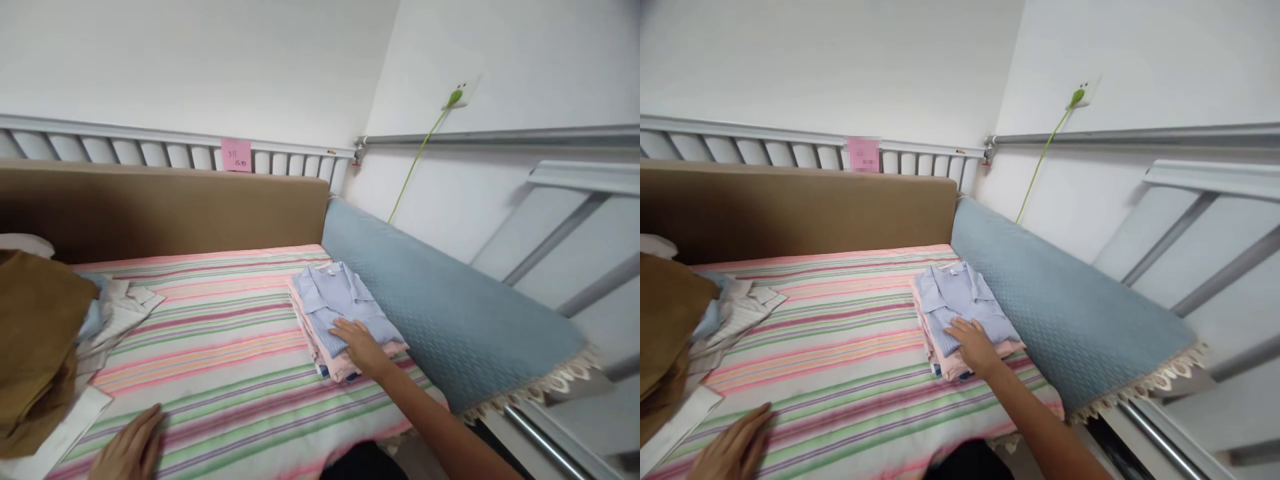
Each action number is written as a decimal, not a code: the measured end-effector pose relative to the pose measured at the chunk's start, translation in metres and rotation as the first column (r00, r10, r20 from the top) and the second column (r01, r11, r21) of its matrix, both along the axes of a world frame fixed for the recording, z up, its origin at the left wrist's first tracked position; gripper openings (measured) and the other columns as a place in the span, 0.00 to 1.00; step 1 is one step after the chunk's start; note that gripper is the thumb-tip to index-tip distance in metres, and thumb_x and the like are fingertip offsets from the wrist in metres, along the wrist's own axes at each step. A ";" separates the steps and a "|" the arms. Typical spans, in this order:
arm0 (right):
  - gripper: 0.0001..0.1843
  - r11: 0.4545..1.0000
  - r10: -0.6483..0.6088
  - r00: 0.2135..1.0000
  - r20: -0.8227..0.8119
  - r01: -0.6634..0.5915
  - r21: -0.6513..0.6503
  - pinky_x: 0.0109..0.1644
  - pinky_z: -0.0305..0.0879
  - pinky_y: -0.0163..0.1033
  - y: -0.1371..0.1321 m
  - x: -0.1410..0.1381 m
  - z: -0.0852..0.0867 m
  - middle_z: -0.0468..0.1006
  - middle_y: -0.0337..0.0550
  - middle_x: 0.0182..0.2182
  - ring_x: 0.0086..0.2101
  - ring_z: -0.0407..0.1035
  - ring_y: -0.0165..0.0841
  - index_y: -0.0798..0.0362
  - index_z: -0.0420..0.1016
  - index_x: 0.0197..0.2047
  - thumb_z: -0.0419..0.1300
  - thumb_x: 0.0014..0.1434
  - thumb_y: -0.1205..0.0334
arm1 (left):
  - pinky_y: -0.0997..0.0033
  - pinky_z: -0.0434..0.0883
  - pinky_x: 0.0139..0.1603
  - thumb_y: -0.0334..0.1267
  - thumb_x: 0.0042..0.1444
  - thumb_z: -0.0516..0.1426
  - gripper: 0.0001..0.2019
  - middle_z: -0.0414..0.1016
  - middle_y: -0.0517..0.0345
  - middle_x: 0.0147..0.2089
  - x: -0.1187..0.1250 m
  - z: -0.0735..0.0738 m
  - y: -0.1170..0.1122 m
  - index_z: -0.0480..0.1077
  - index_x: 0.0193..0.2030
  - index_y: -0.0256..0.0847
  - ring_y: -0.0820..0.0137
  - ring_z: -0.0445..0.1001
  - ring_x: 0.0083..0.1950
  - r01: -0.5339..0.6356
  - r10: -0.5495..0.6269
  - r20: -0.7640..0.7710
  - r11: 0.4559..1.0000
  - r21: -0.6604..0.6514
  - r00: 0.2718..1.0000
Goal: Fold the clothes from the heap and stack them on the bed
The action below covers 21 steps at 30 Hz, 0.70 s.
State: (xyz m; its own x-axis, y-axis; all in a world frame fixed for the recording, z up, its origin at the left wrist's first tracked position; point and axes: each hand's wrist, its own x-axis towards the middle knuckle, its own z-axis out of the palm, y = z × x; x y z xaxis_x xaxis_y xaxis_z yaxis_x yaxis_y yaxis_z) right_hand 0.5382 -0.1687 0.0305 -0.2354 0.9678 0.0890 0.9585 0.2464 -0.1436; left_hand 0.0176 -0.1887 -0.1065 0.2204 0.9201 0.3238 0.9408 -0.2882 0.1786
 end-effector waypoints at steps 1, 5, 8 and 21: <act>0.35 1.000 0.019 1.000 -0.018 -0.019 0.000 0.62 0.50 0.52 0.003 0.005 0.005 0.66 0.48 0.58 0.59 0.57 0.36 0.53 0.66 0.57 0.45 0.45 0.75 | 0.54 0.67 0.56 0.51 0.56 0.49 0.22 0.70 0.55 0.58 0.004 0.004 -0.001 0.69 0.52 0.45 0.60 0.69 0.56 -0.005 0.005 0.007 1.000 -0.003 1.000; 0.36 0.994 0.093 0.995 -0.040 -0.091 0.053 0.60 0.55 0.46 0.006 0.026 0.026 0.69 0.47 0.56 0.55 0.62 0.34 0.52 0.69 0.56 0.44 0.44 0.74 | 0.55 0.65 0.57 0.51 0.56 0.48 0.22 0.69 0.54 0.58 0.011 0.011 -0.003 0.69 0.52 0.44 0.61 0.68 0.56 -0.025 0.026 0.034 1.000 -0.003 0.999; 0.33 0.992 0.129 0.991 0.020 -0.128 -0.018 0.60 0.55 0.49 -0.005 0.025 0.026 0.69 0.46 0.56 0.56 0.61 0.37 0.50 0.71 0.54 0.46 0.45 0.73 | 0.57 0.64 0.57 0.51 0.56 0.49 0.22 0.69 0.54 0.58 0.012 0.011 -0.004 0.70 0.52 0.44 0.61 0.68 0.56 -0.026 0.026 0.043 1.000 -0.002 0.999; 0.38 0.998 0.021 0.996 0.088 -0.027 0.058 0.64 0.44 0.53 -0.030 -0.030 -0.026 0.54 0.46 0.64 0.63 0.46 0.39 0.46 0.60 0.61 0.50 0.46 0.75 | 0.59 0.67 0.55 0.51 0.55 0.50 0.21 0.71 0.56 0.57 0.014 0.015 -0.006 0.71 0.51 0.46 0.62 0.69 0.55 -0.041 0.040 0.034 0.999 0.019 0.999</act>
State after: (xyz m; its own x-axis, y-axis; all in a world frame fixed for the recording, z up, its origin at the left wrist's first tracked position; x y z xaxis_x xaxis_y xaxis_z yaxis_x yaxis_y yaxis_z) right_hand 0.5084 -0.1982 0.0041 -0.2679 0.9554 0.1242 0.9604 0.2750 -0.0441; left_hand 0.0313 -0.1943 -0.0913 0.1716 0.9215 0.3484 0.9454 -0.2535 0.2049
